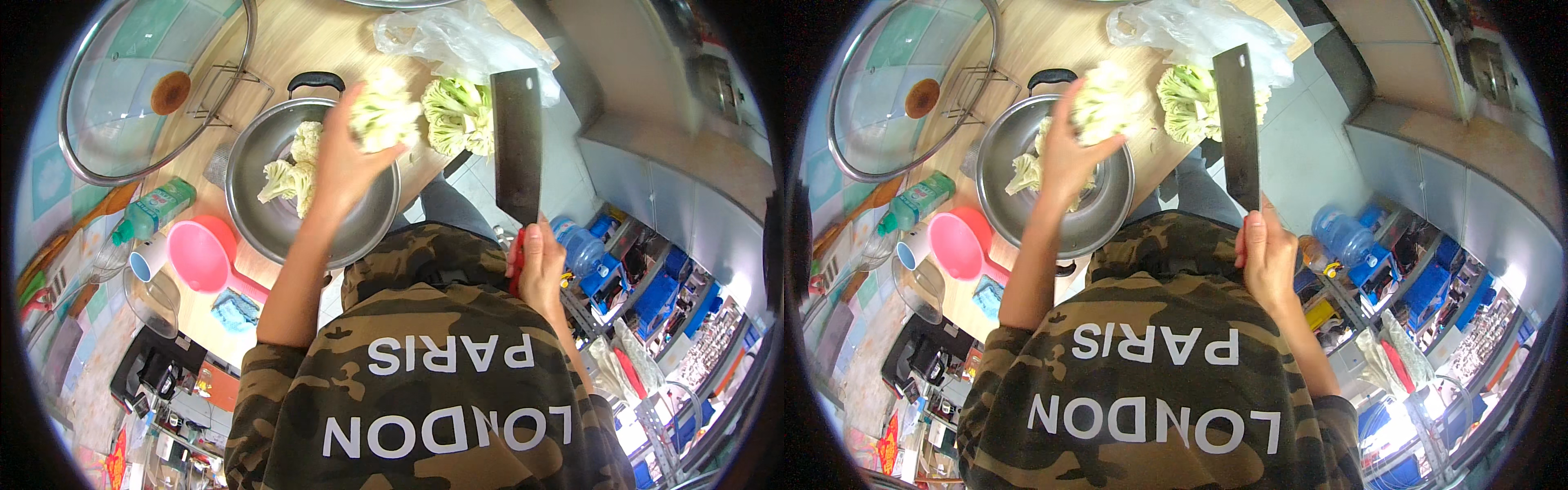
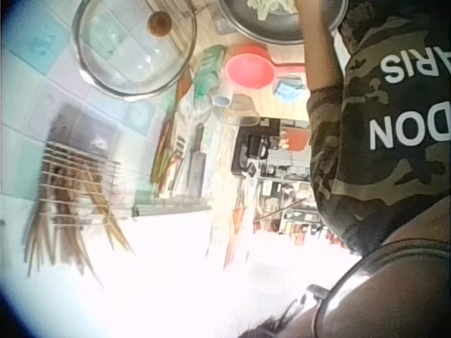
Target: The person retrieves a head of cauliflower from a shelf, places it on a countertop, and uses a cleaver to cut it into florets. The florets are placed into a metal bowl, and the person discards the core and leaves.
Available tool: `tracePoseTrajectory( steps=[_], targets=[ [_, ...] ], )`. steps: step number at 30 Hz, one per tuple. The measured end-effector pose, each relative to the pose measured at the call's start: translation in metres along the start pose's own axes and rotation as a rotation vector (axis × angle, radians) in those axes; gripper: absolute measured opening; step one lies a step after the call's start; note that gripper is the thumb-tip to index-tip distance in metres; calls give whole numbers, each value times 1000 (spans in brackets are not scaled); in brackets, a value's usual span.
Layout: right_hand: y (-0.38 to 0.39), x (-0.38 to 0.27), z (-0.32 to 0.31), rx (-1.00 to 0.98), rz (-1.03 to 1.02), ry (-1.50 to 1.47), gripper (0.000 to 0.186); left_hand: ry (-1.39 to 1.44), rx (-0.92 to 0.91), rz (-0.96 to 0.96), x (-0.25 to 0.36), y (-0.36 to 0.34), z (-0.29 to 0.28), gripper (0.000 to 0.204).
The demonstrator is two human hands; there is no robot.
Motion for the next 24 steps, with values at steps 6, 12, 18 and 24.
tracePoseTrajectory(
  steps=[6, 12, 18, 24],
  targets=[
    [-6, -7, -13, -46, 9, 20, 48, -277, -207, -80, 7, 38, -92, 86],
    [-3, 7, -12, -52, 34, 46, 49, -882, -240, 212, 29, 10, -73, 55],
    [10, 30, -25, -11, 133, 83, 44, -481, -490, 527, 23, -63, 81, 51],
    [9, 50, -27, 11, 124, 27, 45, -692, -504, 666, 5, -98, 127, 62]
  ],
)
Point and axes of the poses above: each hand's wrist, its own y-axis away from the middle knuckle, its own z-axis out of the palm, x = y × z, the point moved 6 cm from there along -y, towards the middle knuckle, and after that the axes turned 12 degrees about z, right-handed, at the moved point
